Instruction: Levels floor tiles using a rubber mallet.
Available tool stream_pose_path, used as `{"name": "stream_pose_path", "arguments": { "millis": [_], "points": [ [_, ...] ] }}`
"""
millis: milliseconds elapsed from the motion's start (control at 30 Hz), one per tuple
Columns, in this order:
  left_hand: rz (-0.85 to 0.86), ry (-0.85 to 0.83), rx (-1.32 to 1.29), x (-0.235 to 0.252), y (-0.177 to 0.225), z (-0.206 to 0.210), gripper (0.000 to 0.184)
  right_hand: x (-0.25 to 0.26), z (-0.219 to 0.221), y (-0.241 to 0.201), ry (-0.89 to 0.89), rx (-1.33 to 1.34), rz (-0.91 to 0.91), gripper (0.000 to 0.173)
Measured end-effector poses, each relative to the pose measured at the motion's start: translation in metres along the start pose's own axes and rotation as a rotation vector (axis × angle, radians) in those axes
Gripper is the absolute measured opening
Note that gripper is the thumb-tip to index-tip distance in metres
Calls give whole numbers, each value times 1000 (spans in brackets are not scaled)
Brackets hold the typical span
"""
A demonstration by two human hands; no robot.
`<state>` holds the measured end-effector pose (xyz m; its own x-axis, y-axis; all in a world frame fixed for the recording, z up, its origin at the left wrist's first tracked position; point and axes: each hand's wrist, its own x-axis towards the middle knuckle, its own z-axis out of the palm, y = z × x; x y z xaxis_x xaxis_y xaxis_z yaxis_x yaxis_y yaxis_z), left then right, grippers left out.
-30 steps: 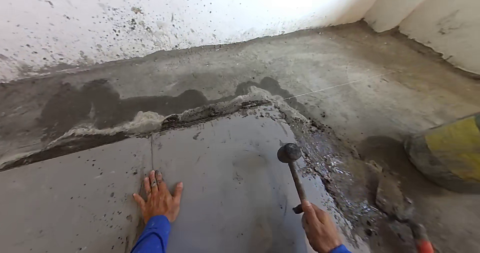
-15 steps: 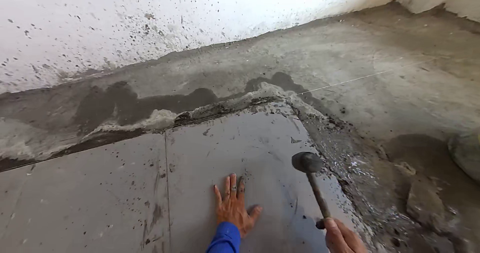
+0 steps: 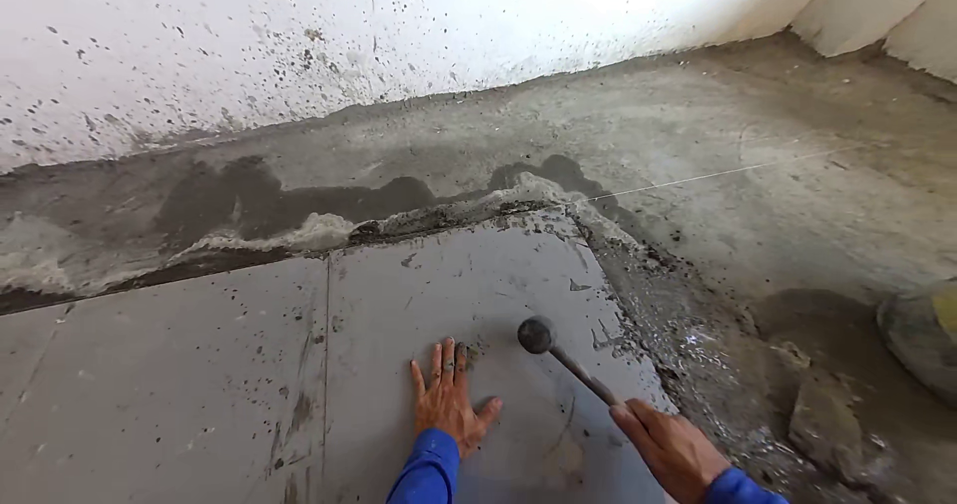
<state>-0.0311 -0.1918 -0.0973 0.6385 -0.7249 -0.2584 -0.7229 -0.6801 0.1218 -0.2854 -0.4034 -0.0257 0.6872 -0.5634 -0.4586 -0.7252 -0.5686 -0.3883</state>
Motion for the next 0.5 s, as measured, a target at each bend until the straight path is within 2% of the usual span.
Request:
{"name": "stream_pose_path", "arguments": {
  "millis": [100,200,267,333,433,500],
  "points": [
    [-9,-81,-24,3,-1,-3,114,4,-24,-2,82,0,-202,68],
    [6,-70,-39,-9,-19,4,100,-14,-40,13,-27,-36,-402,66],
    [-8,-38,4,-39,-53,7,99,-33,-34,27,-205,-90,-394,69],
    [-55,-93,83,-86,-105,0,102,-47,-11,34,-332,-131,-321,70],
    [-260,-201,149,-166,-177,-13,111,-66,39,29,-242,-38,-448,70],
    [-431,-261,154,-198,-199,-20,117,-71,57,5,-320,-61,-451,69]
  ]
}}
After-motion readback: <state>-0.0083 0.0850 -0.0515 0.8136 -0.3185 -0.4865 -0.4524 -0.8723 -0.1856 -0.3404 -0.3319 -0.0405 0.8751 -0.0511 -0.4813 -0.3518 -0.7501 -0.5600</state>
